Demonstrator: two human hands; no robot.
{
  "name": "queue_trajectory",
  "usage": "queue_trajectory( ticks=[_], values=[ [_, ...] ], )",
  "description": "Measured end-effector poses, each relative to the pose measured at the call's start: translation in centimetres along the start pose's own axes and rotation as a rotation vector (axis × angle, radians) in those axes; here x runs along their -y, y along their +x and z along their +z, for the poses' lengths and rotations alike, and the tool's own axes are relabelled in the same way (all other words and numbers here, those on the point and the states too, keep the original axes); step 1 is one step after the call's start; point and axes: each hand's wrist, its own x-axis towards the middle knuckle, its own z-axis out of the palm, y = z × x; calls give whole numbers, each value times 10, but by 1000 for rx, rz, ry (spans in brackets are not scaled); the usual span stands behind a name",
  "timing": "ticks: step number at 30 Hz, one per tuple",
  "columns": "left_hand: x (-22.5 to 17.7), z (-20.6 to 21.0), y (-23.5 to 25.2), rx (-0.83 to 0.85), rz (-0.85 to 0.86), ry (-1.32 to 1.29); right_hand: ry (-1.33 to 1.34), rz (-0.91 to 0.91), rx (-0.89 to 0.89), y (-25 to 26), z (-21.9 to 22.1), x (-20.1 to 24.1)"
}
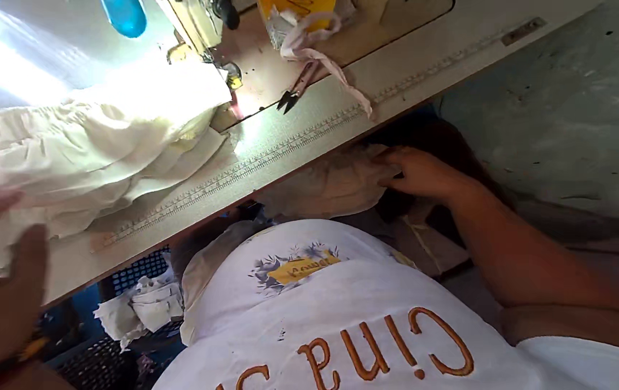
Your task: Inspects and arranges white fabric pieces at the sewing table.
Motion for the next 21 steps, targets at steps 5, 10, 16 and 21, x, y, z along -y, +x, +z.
queue_trajectory(
  ticks=[5, 10, 16, 21],
  values=[
    [-48, 44, -6, 65, 316, -103, 163, -121, -105, 28, 5, -34],
    [-81, 69, -18, 233, 298, -149, 375, 154, -6, 48, 16, -65],
    [-88, 95, -25, 362, 278, -184, 896, 633, 1, 29, 44, -85],
    [-97, 103, -19, 425, 296, -157, 1049, 433, -183, 23, 62, -101]
  ],
)
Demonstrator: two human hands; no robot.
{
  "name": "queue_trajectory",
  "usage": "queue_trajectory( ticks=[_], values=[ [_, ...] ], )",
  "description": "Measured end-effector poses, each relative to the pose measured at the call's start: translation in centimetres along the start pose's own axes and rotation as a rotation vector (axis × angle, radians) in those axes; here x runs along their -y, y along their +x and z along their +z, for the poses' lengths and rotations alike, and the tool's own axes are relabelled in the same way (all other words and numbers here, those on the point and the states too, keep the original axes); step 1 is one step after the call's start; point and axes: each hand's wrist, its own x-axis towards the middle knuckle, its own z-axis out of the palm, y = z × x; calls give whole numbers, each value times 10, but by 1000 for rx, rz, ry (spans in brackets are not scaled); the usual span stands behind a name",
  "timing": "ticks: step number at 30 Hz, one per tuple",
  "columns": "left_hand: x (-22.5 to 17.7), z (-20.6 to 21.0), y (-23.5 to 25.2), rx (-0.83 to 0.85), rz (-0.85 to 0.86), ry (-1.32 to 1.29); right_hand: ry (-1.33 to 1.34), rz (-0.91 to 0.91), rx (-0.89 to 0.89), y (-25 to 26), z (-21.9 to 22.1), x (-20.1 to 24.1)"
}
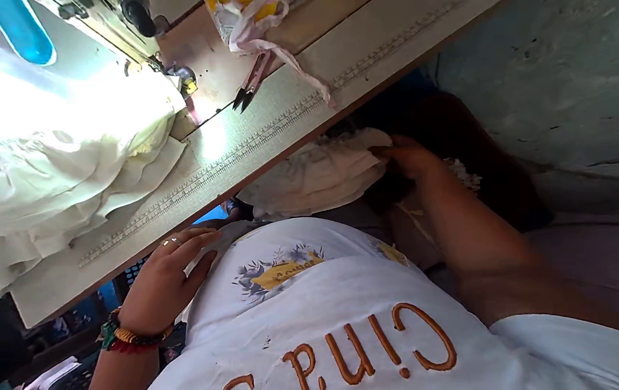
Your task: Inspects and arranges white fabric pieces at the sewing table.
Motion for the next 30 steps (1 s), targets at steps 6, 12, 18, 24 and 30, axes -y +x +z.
queue_trajectory(
  ticks=[6, 12, 18, 24, 30],
  values=[
    [-11, 4, 14, 25, 37, -37, 201, -194, 14, -41, -7, 42],
    [-21, 4, 22, 16, 77, -99, 234, -383, 143, -81, -4, 82],
    [-45, 1, 39, -39, 125, -250, 272, -386, 106, -112, 27, 115],
    [-104, 24, 80, -157, 163, -365, 178, -622, 362, -190, 134, 133],
    [-77, 20, 62, -351, 78, -596, -82, -890, 628, -156, 87, 129]
  ],
)
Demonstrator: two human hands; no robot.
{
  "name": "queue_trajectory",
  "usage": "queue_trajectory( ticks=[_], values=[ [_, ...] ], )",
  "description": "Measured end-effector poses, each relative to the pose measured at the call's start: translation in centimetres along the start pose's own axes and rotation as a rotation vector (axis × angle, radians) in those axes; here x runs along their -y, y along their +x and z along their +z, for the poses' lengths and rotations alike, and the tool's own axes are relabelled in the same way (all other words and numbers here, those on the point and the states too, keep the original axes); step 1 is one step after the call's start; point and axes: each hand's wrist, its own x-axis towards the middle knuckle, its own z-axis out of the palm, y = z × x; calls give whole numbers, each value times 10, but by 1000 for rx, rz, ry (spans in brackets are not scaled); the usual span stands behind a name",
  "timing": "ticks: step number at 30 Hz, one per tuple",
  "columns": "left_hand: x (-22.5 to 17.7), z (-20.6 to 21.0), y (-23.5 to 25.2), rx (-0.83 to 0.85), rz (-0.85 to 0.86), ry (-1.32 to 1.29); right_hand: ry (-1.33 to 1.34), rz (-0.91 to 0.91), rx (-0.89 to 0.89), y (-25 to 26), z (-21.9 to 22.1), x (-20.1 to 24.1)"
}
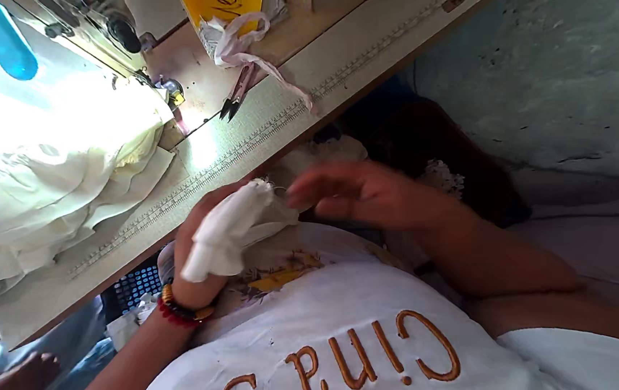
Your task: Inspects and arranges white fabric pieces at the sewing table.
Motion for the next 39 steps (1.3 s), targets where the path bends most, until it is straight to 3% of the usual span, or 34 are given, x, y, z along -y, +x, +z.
queue_trajectory(
  ticks=[2, 6, 9, 12, 15, 20, 25, 29, 33, 36, 39],
  values=[
    [9, -10, -12, -135, -52, -166, -58, 130, -212, -15, -42, -31],
    [1, -28, -12, -453, -228, -453, -153, 710, -679, -45, -109, -128],
    [0, -46, -14, -449, -216, -505, 77, 946, -868, -60, -122, -192],
    [5, -54, -19, -434, -167, -545, 207, 1055, -888, -58, -115, -223],
    [8, -56, -22, -478, -155, -529, 246, 1089, -849, -49, -106, -227],
    [11, -59, -25, -486, -176, -521, 79, 937, -952, -48, -113, -209],
    [13, -58, -23, -484, -178, -522, -51, 545, -862, -55, -125, -144],
    [12, -56, -20, -467, -152, -525, 76, 390, -799, -46, -117, -86],
    [11, -57, -24, -492, -130, -566, 59, 263, -719, -34, -106, -56],
    [7, -57, -26, -464, -121, -630, 82, 214, -713, -17, -82, -34],
    [-1, -48, -26, -420, -116, -654, 213, 184, -737, 13, -24, -11]
  ],
)
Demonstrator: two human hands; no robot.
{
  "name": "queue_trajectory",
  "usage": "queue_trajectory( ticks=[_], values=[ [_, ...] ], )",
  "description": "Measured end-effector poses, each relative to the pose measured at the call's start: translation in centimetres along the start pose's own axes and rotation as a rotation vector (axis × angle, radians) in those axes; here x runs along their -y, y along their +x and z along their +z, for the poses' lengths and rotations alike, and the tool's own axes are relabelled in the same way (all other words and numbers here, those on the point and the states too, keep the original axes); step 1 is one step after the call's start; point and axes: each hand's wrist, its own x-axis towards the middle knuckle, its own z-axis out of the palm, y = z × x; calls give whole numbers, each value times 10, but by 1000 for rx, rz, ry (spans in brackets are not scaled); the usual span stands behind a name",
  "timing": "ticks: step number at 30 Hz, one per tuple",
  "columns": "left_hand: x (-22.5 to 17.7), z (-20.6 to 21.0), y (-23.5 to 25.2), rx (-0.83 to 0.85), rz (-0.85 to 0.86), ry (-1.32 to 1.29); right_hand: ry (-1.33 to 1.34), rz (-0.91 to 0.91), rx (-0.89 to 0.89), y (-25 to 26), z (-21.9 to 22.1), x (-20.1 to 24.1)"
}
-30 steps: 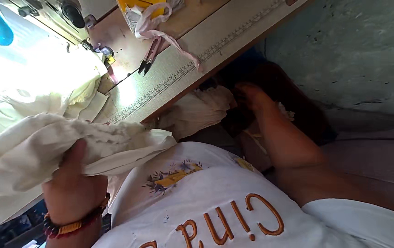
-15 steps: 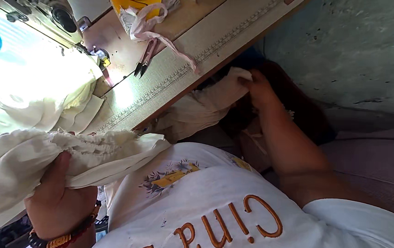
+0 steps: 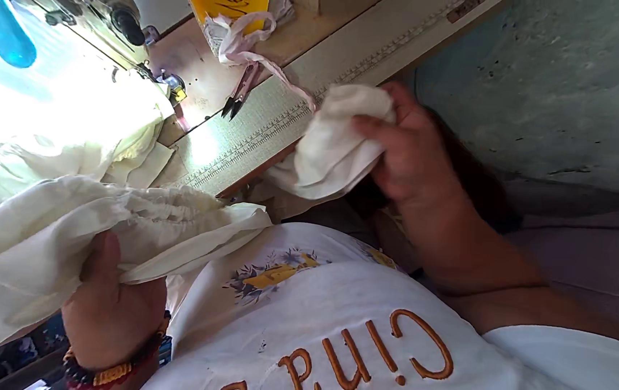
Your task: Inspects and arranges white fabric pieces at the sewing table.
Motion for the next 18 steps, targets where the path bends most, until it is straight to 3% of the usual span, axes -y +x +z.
queue_trajectory(
  ticks=[2, 5, 7, 9, 13, 16, 18],
  values=[
    [2, 8, -8, 116, -10, 110, 30, -29, 135, -26, 51, 2],
    [7, 13, -21, 464, 7, 530, -54, -126, 551, -56, 105, 6],
    [18, -2, -34, 450, 15, 656, -121, -170, 865, -57, 114, 12],
    [20, -3, -38, 308, 61, 781, -189, -267, 1034, -50, 109, 16],
    [15, -4, -36, 96, 103, 907, -8, -358, 893, -24, 62, 4],
    [3, -1, -26, -144, 34, 689, -250, -268, 545, 12, -18, -24],
    [-4, -2, -17, -230, 31, 604, -533, -28, 277, 27, -71, -57]
  ],
)
